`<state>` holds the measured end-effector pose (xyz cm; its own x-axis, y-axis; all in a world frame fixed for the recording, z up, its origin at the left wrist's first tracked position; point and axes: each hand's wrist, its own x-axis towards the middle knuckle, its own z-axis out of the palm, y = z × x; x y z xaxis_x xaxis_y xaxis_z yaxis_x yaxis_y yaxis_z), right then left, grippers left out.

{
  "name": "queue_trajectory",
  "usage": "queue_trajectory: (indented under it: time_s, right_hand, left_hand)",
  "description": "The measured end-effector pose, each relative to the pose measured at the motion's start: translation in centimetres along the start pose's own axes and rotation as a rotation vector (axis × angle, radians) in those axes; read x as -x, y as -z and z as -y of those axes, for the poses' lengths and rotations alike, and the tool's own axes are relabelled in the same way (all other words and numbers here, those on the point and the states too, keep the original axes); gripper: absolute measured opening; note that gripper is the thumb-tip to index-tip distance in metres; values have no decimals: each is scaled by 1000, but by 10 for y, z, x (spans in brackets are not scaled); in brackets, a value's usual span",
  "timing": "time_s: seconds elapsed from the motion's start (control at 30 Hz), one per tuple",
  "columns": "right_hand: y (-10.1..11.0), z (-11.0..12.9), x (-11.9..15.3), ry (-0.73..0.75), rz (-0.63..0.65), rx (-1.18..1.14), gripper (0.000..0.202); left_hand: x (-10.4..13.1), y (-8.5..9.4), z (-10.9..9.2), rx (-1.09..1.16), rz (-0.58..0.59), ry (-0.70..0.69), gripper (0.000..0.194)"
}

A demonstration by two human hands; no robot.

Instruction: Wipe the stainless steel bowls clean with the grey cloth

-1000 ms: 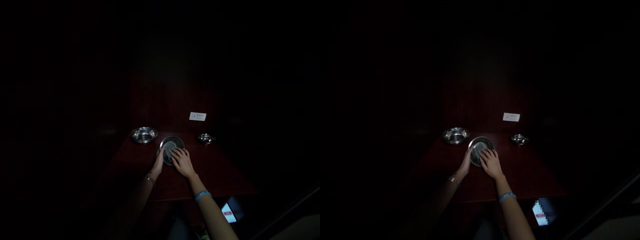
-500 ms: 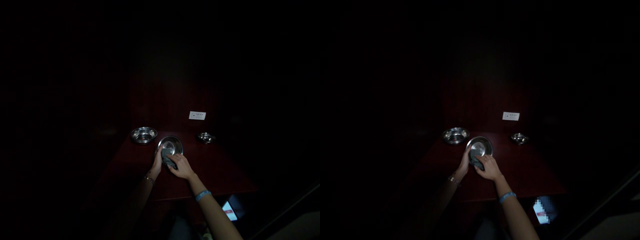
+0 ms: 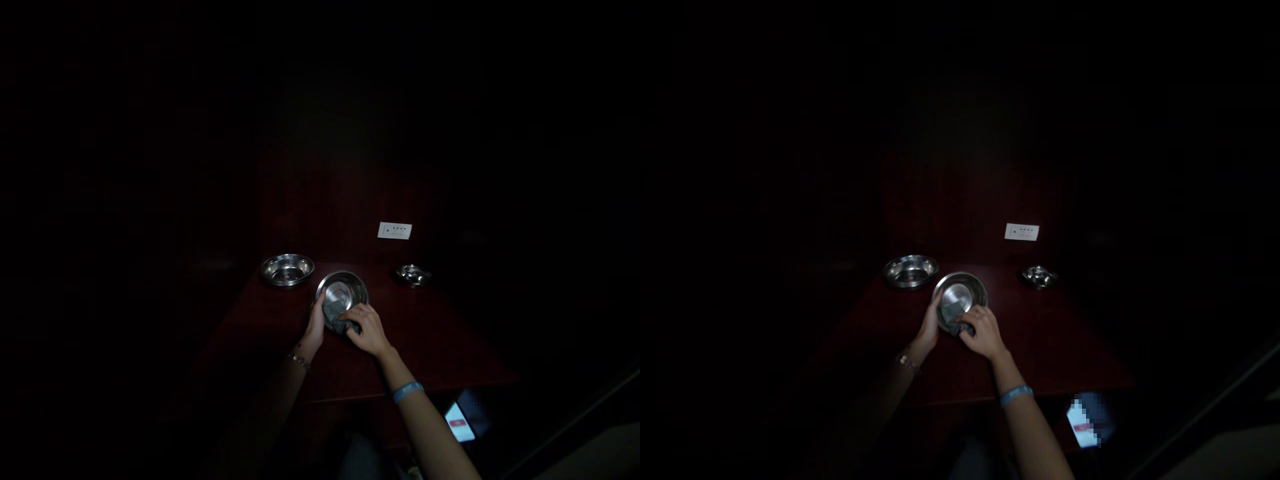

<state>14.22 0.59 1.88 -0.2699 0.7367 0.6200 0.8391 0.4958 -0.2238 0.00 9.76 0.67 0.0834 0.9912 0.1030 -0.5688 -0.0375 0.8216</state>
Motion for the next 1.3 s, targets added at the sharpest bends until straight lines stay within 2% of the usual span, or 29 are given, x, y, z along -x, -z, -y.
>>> queue_trajectory:
  time_s: [0.13,0.23,0.37,0.43,0.63,0.83,0.93,1.1,1.17,1.23,1.3]
  right_hand:
    - [2,0,1,-29,7,0,27]
    - [3,3,0,24,72,14,38]
    - [2,6,-3,85,118,48,60]
    - [1,6,-3,93,126,59,63]
    - [2,5,-2,46,88,72,48]
    - [-1,2,2,-29,-7,0,33]
    - [-5,-3,5,-154,-203,-93,27]
    - [-3,-18,5,-560,-749,-329,39]
    - [0,-24,4,-663,-942,-410,40]
    - [3,-31,4,-697,-1063,-475,40]
    - [3,-37,5,-716,-1108,-515,39]
  left_hand:
    - [0,-1,0,-28,-12,-6,43]
    - [1,-2,-4,-16,-41,-13,40]
    - [3,-3,-12,45,-74,111,40]
    - [5,-4,-15,56,-82,169,42]
    - [7,-7,-16,80,-42,176,44]
    - [5,-5,-11,49,-78,169,42]
    - [5,-6,-11,75,-67,165,39]
    - [2,-4,-13,189,-85,113,35]
    - [0,-1,-14,197,-99,107,36]
    - [-1,1,-14,184,-99,106,38]
    - [-2,2,-15,165,-94,96,39]
